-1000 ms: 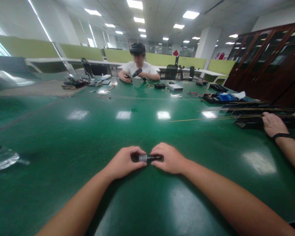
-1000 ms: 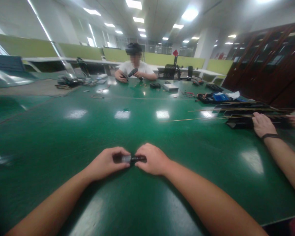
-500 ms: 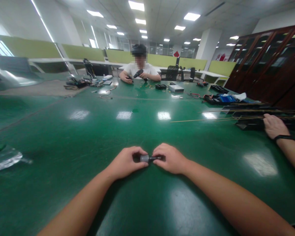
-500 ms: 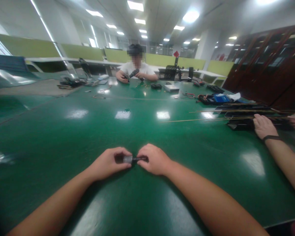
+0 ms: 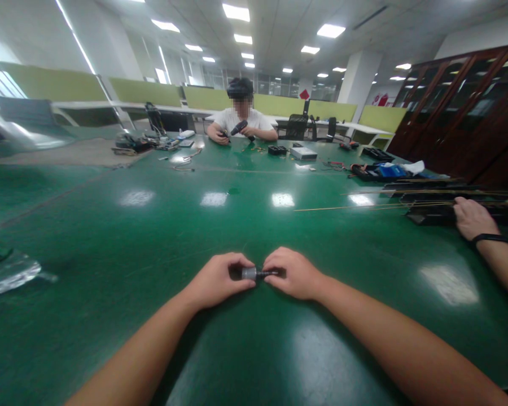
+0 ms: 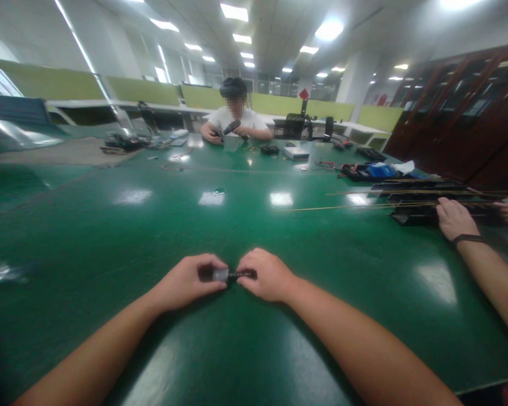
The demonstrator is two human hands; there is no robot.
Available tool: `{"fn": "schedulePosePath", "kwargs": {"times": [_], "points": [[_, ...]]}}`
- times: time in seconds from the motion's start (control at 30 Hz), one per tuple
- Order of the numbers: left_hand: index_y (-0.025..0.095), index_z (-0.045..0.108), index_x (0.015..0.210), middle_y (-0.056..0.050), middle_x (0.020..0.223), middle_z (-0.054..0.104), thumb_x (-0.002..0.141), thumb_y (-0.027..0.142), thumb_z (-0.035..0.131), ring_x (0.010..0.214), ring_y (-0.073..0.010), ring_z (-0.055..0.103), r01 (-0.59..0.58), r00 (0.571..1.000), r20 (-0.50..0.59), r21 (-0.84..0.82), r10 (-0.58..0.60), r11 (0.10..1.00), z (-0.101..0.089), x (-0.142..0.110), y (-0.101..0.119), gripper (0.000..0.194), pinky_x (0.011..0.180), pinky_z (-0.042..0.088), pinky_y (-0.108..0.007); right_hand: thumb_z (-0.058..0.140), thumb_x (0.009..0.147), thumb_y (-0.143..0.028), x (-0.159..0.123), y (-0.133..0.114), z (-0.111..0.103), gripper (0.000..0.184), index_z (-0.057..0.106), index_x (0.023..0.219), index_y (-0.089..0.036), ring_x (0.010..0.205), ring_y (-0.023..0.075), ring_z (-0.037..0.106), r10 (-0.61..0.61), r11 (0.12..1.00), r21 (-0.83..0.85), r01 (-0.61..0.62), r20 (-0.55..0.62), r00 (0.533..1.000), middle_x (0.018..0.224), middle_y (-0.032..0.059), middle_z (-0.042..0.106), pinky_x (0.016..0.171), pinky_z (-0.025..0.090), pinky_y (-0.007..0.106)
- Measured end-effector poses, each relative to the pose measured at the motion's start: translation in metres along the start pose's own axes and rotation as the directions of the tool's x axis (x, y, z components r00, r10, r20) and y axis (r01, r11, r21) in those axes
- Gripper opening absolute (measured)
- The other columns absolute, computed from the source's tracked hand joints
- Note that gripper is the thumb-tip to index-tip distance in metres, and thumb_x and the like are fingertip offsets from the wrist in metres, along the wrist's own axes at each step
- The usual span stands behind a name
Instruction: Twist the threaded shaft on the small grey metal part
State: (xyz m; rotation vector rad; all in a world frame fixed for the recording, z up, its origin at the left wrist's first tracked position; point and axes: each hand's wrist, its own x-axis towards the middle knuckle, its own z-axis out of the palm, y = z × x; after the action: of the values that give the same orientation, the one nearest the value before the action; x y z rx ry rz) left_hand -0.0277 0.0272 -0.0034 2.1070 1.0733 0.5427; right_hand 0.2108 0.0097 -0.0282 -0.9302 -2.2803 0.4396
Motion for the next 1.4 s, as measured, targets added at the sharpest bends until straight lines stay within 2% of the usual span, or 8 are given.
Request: {"fn": "schedulePosePath", "kwargs": {"times": [0.53, 1.07, 1.4], "points": [[0.017, 0.073, 0.094, -0.004, 0.091, 0.074, 0.075, 0.033, 0.076, 0.087, -0.0219, 0.069, 0.004, 1.0, -0.007, 0.011, -0.004, 1.0, -0.0004, -0.0003, 0.0009, 0.025, 0.081, 0.053, -0.032, 0.071, 0.083, -0.019, -0.0014, 0.0009, 0.0011, 0.011, 0.072, 0.094, -0.019, 0.093, 0.0191, 0.063, 0.007, 1.0, 0.005, -0.007, -0.005, 1.0, 0.097, 0.0051, 0.073, 0.087, 0.051, 0.032], [0.017, 0.074, 0.092, -0.004, 0.089, 0.074, 0.073, 0.03, 0.076, 0.083, -0.0205, 0.069, -0.043, 0.998, -0.035, 0.042, 0.044, 0.998, 0.0006, -0.0013, 0.0008, 0.023, 0.077, 0.054, -0.029, 0.071, 0.083, -0.019, -0.0021, -0.0002, 0.0013, 0.011, 0.072, 0.094, -0.019, 0.094, 0.0192, 0.063, -0.001, 1.0, 0.008, 0.001, -0.015, 1.0, 0.098, 0.0055, 0.073, 0.087, 0.051, 0.033], [0.018, 0.074, 0.092, -0.004, 0.09, 0.075, 0.074, 0.031, 0.075, 0.085, -0.0214, 0.069, -0.02, 1.0, -0.023, 0.028, 0.02, 0.999, -0.0008, -0.0016, 0.0032, 0.022, 0.078, 0.054, -0.03, 0.071, 0.083, -0.019, -0.0018, -0.0016, -0.0004, 0.011, 0.073, 0.094, -0.02, 0.094, 0.0194, 0.064, 0.01, 1.0, 0.008, -0.01, -0.004, 1.0, 0.099, 0.0054, 0.073, 0.087, 0.051, 0.033]]}}
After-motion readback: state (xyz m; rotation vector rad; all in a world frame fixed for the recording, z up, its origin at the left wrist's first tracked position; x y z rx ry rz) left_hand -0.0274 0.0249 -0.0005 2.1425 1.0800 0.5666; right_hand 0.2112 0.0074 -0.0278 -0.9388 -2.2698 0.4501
